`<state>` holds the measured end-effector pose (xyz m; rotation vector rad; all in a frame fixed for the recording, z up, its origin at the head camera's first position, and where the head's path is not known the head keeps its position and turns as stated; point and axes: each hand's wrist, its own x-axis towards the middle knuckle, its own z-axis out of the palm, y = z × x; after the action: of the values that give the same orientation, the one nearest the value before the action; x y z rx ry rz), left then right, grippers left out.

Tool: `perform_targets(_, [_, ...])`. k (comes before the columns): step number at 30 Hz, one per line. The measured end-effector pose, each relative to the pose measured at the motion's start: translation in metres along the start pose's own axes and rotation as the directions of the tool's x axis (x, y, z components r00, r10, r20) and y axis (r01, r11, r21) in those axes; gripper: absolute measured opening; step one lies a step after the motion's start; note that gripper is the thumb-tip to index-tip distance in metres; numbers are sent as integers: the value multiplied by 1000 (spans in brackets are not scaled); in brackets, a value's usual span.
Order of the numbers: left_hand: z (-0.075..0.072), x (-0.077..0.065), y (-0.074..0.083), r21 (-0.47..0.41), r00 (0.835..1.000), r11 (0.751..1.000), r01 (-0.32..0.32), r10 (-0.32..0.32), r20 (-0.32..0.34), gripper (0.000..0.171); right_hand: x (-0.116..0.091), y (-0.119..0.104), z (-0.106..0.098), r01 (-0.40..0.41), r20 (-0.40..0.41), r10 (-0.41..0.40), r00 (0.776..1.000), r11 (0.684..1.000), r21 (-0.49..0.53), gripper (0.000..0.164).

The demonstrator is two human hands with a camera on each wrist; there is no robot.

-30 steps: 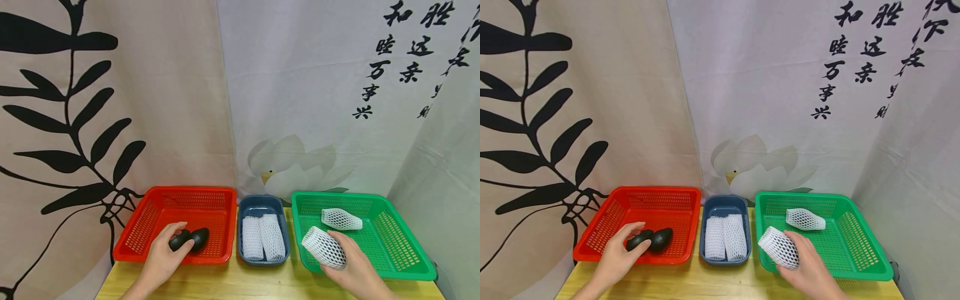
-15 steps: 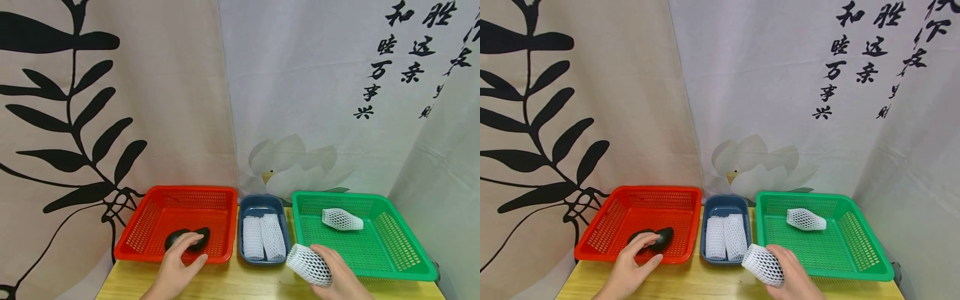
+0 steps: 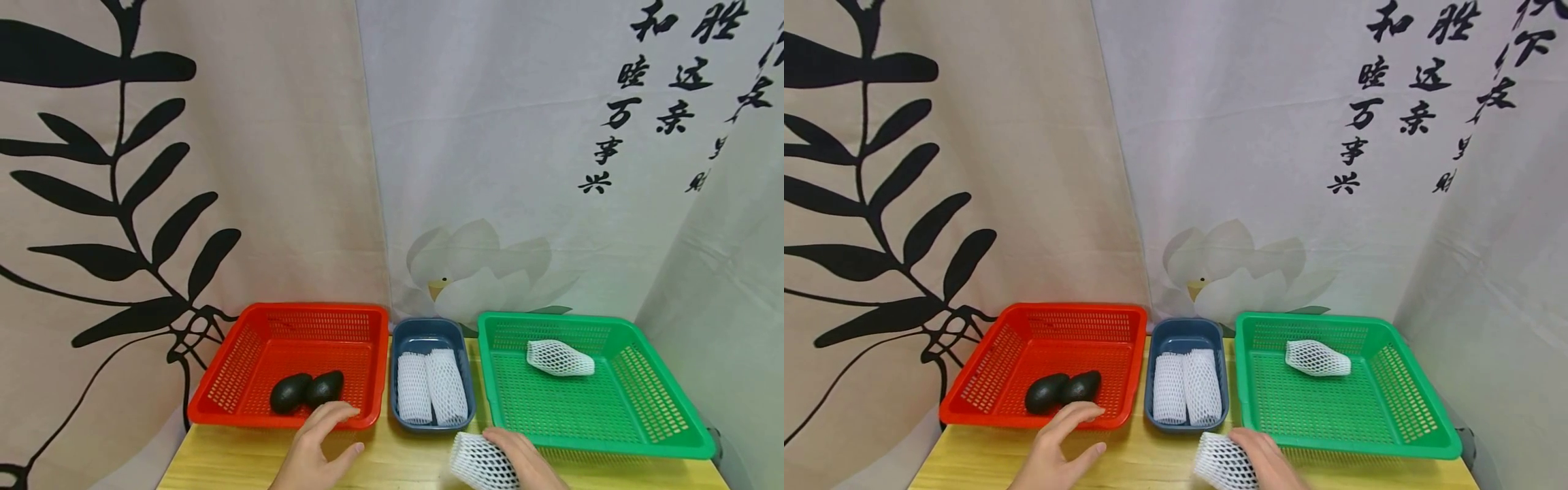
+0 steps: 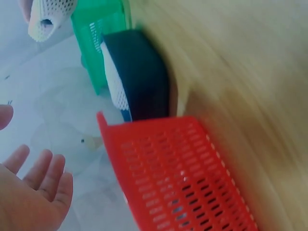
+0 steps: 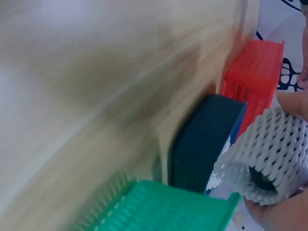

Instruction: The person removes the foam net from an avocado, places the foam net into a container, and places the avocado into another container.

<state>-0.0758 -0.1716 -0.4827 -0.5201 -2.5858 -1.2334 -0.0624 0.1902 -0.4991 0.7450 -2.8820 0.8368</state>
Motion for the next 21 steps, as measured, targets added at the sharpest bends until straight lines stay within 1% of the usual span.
perform_targets(1, [2, -1, 0, -12, 1000, 1000, -1, 1, 15, 49, -1, 0, 4, 3, 3, -3, 1000, 1000, 1, 83])
perform_targets(2, [5, -2, 0, -18, 1000, 1000, 2, -1, 28, 49, -1, 2, 9, 25, -19, -26, 999, 1000, -9, 81])
perform_targets(3, [7, -3, 0, -32, 999, 999, 21, -20, 46, 49, -3, 3, 14, 40, -35, -40, 999, 999, -9, 79])
perform_targets(4, [9, -5, 0, -40, 998, 999, 23, -20, 63, 49, -4, 5, 21, 65, -65, -66, 996, 998, -18, 76])
perform_targets(5, [12, -5, 0, -53, 996, 998, 30, -26, 86, 48, -4, 7, 27, 103, -111, -106, 988, 994, -33, 72])
perform_targets(6, [14, -6, 0, -57, 993, 997, 57, -50, 110, 47, -5, 9, 33, 118, -134, -122, 983, 992, -43, 71])
perform_targets(7, [16, -7, -1, -65, 991, 996, 59, -50, 121, 47, -6, 11, 40, 147, -168, -153, 974, 988, -50, 70])
perform_targets(9, [22, -9, -2, -67, 987, 995, 68, -58, 147, 45, -7, 16, 52, 212, -236, -222, 946, 975, -70, 69])
perform_targets(11, [26, -9, 0, -71, 969, 988, 136, -118, 217, 44, -7, 19, 62, 252, -303, -267, 915, 964, -88, 69])
perform_targets(12, [28, -10, 1, -85, 953, 978, 192, -165, 253, 43, -7, 20, 65, 253, -312, -267, 912, 964, -86, 68])
perform_targets(13, [31, -10, 1, -95, 942, 973, 211, -177, 284, 43, -7, 22, 69, 270, -320, -285, 903, 958, -94, 67])
perform_targets(14, [34, -10, 0, -90, 932, 971, 222, -185, 312, 42, -7, 22, 71, 265, -325, -283, 903, 959, -99, 66])
perform_targets(15, [37, -11, -1, -92, 924, 970, 223, -180, 338, 42, -7, 22, 74, 249, -326, -269, 907, 963, -101, 65])
perform_targets(16, [40, -11, -2, -100, 918, 971, 219, -170, 359, 41, -8, 22, 77, 237, -326, -257, 910, 966, -102, 64])
perform_targets(17, [45, -12, -5, -115, 928, 979, 170, -120, 353, 39, -8, 23, 79, 226, -319, -247, 915, 969, -103, 63])
perform_targets(18, [49, -14, -9, -125, 934, 984, 126, -76, 349, 38, -8, 23, 81, 219, -308, -240, 921, 970, -103, 62])
perform_targets(19, [53, -14, -13, -125, 945, 991, 46, -2, 327, 37, -8, 24, 84, 224, -319, -250, 914, 968, -114, 61])
perform_targets(20, [57, -16, -16, -132, 951, 991, -6, 47, 307, 36, -9, 24, 86, 208, -328, -233, 916, 972, -110, 61])
perform_targets(21, [61, -17, -19, -142, 951, 989, -41, 82, 296, 35, -9, 25, 89, 206, -329, -230, 916, 973, -108, 61])
